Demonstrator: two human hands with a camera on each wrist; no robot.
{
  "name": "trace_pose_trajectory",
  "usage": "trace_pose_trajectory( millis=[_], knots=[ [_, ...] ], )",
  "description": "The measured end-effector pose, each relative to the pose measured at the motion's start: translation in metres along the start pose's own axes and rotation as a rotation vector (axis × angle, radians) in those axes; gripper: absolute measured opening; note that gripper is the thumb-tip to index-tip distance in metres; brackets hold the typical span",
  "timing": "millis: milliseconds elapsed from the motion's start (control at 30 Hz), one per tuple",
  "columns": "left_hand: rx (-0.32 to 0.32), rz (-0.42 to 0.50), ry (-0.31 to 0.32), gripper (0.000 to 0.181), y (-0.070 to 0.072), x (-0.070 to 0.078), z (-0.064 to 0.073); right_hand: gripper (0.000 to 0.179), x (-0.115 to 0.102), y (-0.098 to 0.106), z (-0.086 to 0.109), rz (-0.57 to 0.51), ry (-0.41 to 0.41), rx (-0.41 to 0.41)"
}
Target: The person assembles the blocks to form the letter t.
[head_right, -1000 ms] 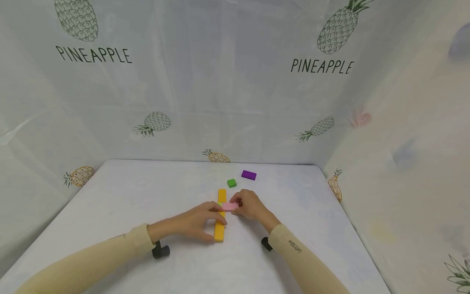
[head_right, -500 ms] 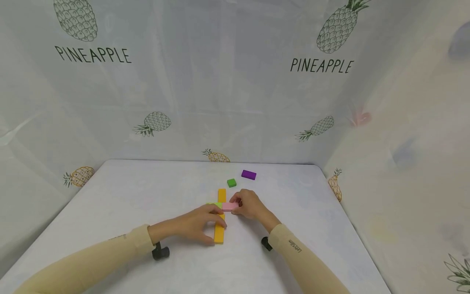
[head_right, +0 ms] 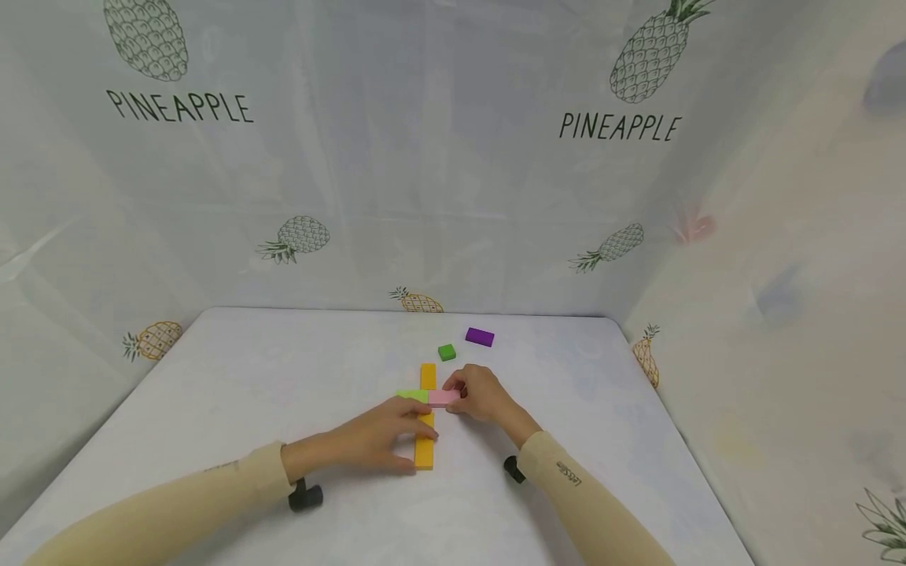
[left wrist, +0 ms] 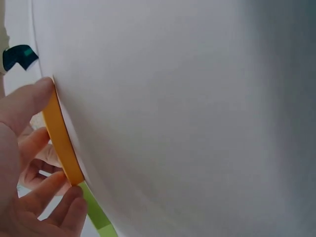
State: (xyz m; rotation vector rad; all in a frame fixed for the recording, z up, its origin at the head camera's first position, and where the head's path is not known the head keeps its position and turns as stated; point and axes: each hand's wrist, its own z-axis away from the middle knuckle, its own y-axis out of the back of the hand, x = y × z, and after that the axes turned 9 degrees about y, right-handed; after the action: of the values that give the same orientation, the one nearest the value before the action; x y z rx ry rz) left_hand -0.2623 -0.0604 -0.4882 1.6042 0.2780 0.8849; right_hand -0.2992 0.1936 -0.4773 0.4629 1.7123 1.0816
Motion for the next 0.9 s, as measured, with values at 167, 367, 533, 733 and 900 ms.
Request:
trace_pose_trajectory(
  millis=[167,367,533,733,900],
  knots=[
    [0.043,-0.068,-0.03,0.051,0.0,0.005,0.005,0.024,0.002,-0.001,0.0,0.002,-0.001,-0.002],
    [0.059,-0.107,-0.024,0.054,0.0,0.011,0.011,0.023,0.003,-0.002,0.0,-0.002,-0.002,0.001],
    [0.059,-0.125,-0.011,0.055,0.0,0.016,0.015,0.023,0.001,-0.001,0.001,0.001,-0.007,0.004],
    [0.072,-0.13,0.002,0.053,-0.001,0.022,0.018,0.023,-0.001,0.0,0.002,-0.008,0.004,0.01],
    [0.086,-0.137,0.001,0.05,-0.001,0.026,0.021,0.024,0.0,0.0,0.003,-0.015,0.011,0.014]
  ],
)
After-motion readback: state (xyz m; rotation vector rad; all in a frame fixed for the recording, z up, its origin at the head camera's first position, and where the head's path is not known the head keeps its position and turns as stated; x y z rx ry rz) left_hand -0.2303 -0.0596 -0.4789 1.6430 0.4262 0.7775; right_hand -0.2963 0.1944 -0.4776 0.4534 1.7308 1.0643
